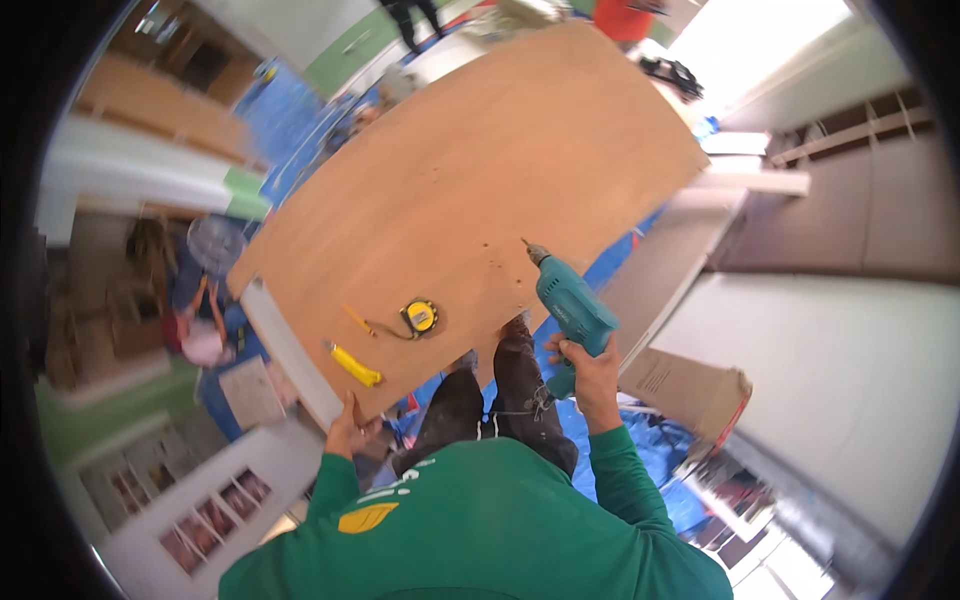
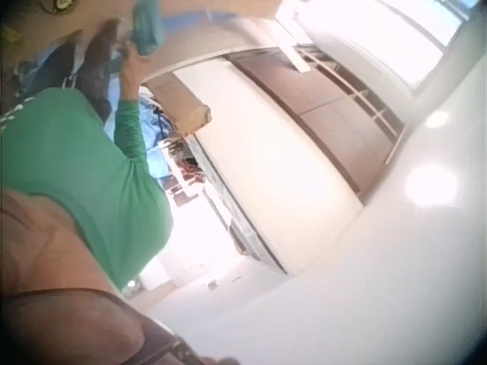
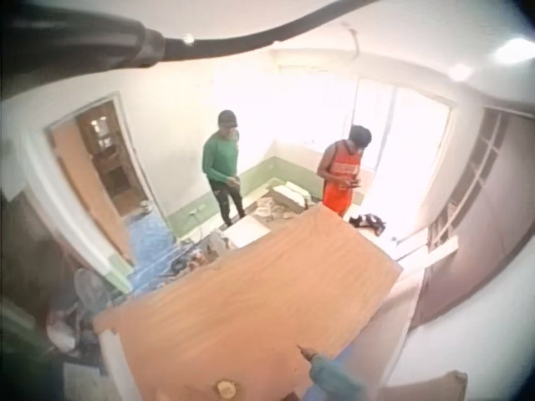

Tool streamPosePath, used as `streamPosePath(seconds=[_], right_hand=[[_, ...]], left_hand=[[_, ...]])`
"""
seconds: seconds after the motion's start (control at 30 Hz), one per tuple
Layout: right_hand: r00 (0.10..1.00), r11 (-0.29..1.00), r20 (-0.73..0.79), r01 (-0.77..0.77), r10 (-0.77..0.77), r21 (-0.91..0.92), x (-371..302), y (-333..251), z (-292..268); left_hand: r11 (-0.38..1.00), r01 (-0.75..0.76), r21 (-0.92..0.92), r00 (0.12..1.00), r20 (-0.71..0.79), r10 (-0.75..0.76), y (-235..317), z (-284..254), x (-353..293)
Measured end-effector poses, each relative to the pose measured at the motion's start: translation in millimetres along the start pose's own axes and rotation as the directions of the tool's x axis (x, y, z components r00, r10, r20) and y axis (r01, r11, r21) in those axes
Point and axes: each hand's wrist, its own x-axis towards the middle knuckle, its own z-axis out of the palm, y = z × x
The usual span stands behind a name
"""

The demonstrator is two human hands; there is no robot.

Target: The person assembles a wooden cabinet by cutting a piece of wood with a utility knife, positioning it, and securing it with a power drill. They also handle a small wooden block and a power cord during the process.

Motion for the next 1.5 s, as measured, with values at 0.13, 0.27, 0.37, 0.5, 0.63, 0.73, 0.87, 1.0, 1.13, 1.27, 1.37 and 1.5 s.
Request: streamPosePath(seconds=[0.13, 0.27, 0.37, 0.5, 0.63, 0.73, 0.87, 1.0, 1.13, 1.27, 1.37, 1.5], right_hand=[[0.973, 0.993, 0.199, -0.119, 0.121, -0.021, 51, -3, -9], [0.902, 0.971, 0.368, -0.24, 0.226, -0.008, 111, 3, -15], [0.843, 0.943, 0.447, -0.333, 0.299, -0.002, 154, 4, -9], [0.79, 0.931, 0.544, -0.363, 0.283, 0.044, 210, -3, -1], [0.739, 0.926, 0.581, -0.373, 0.34, -0.068, 255, -10, 5], [0.676, 0.897, 0.607, -0.413, 0.418, -0.158, 285, -6, 8], [0.584, 0.845, 0.636, -0.484, 0.505, -0.226, 302, 0, 7], [0.603, 0.821, 0.56, -0.462, 0.569, -0.336, 315, -10, 13], [0.638, 0.831, 0.541, -0.339, 0.548, -0.441, 310, -22, 18], [0.587, 0.802, 0.549, -0.379, 0.595, -0.462, 325, -16, 8], [0.65, 0.821, 0.513, -0.355, 0.56, -0.446, 310, -14, 16], [0.669, 0.864, 0.551, -0.334, 0.498, -0.376, 291, -10, 25]], left_hand=[[0.978, 0.024, -0.209, 0.984, -0.169, -0.061, -9, 10, 4], [0.966, -0.093, -0.243, 0.985, -0.164, 0.053, -15, 23, -7], [0.972, -0.088, -0.219, 0.972, -0.232, 0.035, -20, 29, -16], [0.966, -0.086, -0.243, 0.964, -0.266, 0.019, -15, 34, -13], [0.974, -0.078, -0.213, 0.966, -0.257, 0.021, -18, 37, -18], [0.972, -0.176, -0.157, 0.952, -0.28, 0.127, -19, 36, -13], [0.983, -0.172, -0.065, 0.918, -0.371, 0.137, -15, 46, -20], [0.98, -0.194, -0.055, 0.911, -0.381, 0.159, -22, 47, -17], [0.963, -0.253, -0.091, 0.904, -0.378, 0.202, -23, 60, -32], [0.917, -0.389, -0.089, 0.872, -0.356, 0.335, -32, 54, -23], [0.946, -0.319, -0.066, 0.887, -0.374, 0.273, -26, 55, -21], [0.963, -0.27, 0.014, 0.912, -0.318, 0.26, -24, 48, -26]])
